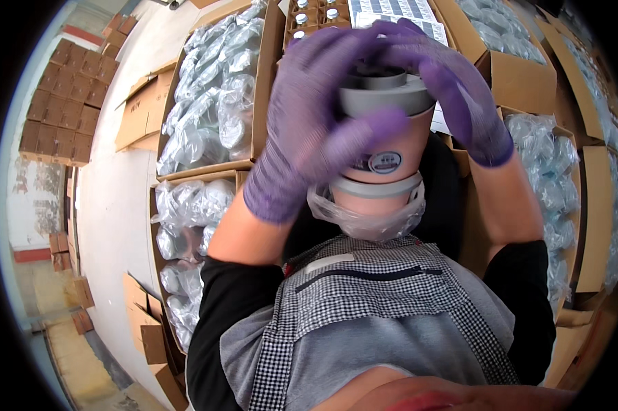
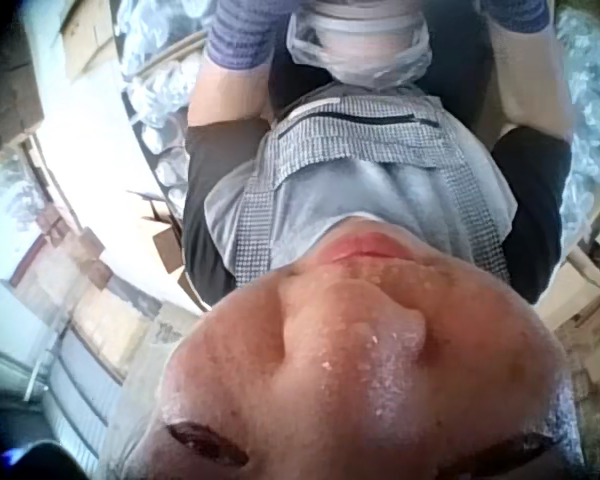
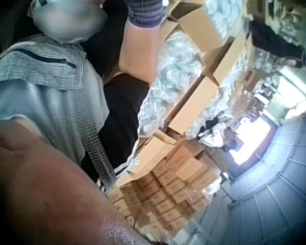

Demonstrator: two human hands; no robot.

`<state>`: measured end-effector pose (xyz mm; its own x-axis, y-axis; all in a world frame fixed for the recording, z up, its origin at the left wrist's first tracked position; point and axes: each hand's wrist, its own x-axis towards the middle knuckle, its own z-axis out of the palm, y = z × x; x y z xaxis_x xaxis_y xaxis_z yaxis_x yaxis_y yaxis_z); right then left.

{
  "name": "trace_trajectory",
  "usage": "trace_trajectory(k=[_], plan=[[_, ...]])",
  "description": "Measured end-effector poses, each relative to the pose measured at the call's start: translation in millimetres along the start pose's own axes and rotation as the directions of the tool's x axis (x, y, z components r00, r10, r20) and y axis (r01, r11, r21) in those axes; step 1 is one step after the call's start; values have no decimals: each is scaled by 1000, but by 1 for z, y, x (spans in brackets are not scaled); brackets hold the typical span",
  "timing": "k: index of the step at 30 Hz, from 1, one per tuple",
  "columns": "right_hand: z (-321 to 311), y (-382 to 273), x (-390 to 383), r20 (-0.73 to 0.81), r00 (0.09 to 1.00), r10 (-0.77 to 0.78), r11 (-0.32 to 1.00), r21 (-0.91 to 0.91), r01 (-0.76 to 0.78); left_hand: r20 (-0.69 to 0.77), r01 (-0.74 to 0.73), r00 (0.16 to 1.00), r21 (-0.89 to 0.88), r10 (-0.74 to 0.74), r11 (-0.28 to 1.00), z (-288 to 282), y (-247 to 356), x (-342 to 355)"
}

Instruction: The person assembles and packages electric kettles by inserting a chrome inner flask into a plastic housing, attaching a lid, applying product labels, and wrapping each finished unit in a plastic bag before placing it into a shipping box.

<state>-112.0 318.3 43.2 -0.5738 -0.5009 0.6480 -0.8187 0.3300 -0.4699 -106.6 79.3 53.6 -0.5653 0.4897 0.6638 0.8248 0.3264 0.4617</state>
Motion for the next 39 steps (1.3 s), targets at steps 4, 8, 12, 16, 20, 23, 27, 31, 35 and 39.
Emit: trace_trajectory(k=[4,8,12,16,20,23,27,31,35,39], plan=[[-14,11,-2,-35,999,20,894,449,-2,-69,107,989,-299,-134,948,-2,-29,-5],[-10,28,-1,29,998,58,967,247,-64,-77,67,994,-121,-76,990,11,-3,3],[-17,16,1,22,1000,9,930,366,-17,34,-28,999,-65,30,998,-7,-44,8],[-2,37,-8,8,1000,13,980,200,-14,-57,102,992,-115,-109,988,14,-8,12],[-10,-14,-2,23,999,-34,944,330,25,-94,175,970,-367,-224,913,13,-69,-6],[1,37,1,-135,970,203,870,480,-115,-102,153,969,-466,-224,872,11,20,13],[23,55,-7,-135,988,-69,955,279,104,-39,248,960,-329,-276,911,20,-8,0],[25,-9,-28,-206,958,199,923,367,-113,-1,-65,998,-272,67,960,11,-49,-10],[-17,-60,-22,96,995,-37,961,277,9,36,107,984,-900,-172,422,20,-36,-23],[-49,-91,17,473,876,-91,996,64,68,358,384,913,-915,-194,122,57,-25,-38]])
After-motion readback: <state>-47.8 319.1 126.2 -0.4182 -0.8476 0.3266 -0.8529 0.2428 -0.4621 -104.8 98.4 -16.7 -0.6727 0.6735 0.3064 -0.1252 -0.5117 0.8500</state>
